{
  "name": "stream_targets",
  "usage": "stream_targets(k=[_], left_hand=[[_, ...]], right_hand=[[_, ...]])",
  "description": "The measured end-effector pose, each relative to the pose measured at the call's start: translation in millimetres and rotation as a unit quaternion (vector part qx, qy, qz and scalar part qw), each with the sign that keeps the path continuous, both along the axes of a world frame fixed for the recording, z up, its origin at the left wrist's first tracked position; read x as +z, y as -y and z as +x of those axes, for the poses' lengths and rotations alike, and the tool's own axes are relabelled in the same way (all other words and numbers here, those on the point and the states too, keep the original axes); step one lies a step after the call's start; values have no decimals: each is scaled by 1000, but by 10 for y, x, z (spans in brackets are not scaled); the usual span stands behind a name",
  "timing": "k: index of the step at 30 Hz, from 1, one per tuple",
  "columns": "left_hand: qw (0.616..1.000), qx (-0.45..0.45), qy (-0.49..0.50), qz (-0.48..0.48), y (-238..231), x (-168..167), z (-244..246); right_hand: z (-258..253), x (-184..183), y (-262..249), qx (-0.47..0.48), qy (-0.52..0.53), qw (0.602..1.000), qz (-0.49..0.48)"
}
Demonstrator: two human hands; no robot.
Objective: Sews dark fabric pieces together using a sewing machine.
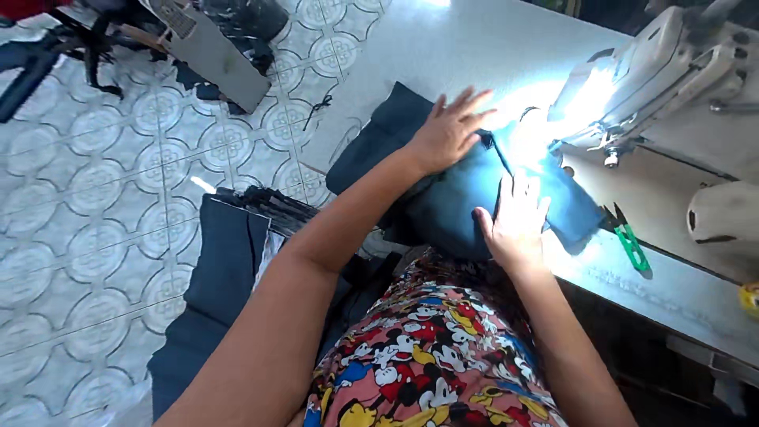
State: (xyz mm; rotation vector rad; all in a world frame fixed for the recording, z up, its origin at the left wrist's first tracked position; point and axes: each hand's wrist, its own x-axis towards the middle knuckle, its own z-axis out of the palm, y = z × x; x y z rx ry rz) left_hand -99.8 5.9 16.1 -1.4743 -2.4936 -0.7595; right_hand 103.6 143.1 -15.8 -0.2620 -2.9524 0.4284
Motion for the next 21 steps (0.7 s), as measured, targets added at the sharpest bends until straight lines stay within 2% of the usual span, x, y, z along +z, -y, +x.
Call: stream_targets(k=[3,5,7,11,16,19,21], left_hand=[[980,193,36,-45,601,254,146],[949,284,107,-88,944,237,210],[929,330,137,-94,1141,99,222],[934,326,112,-97,1152,110,119],[924,310,151,-162,859,437,-257],[950,266,155,-46,478,671,-461],[969,182,147,77,104,658,-545]], right_hand=[[27,-51,-55,4,23,1000,14],[37,-33,-74,8,27,1000,12],[40,-38,-67,9,27,999,14],[50,-52,-75,16,24,999,19],[68,-55,-75,18,28,999,25],[84,-41,-63,19,38,999,30],[82,-46,-57,19,38,999,32]])
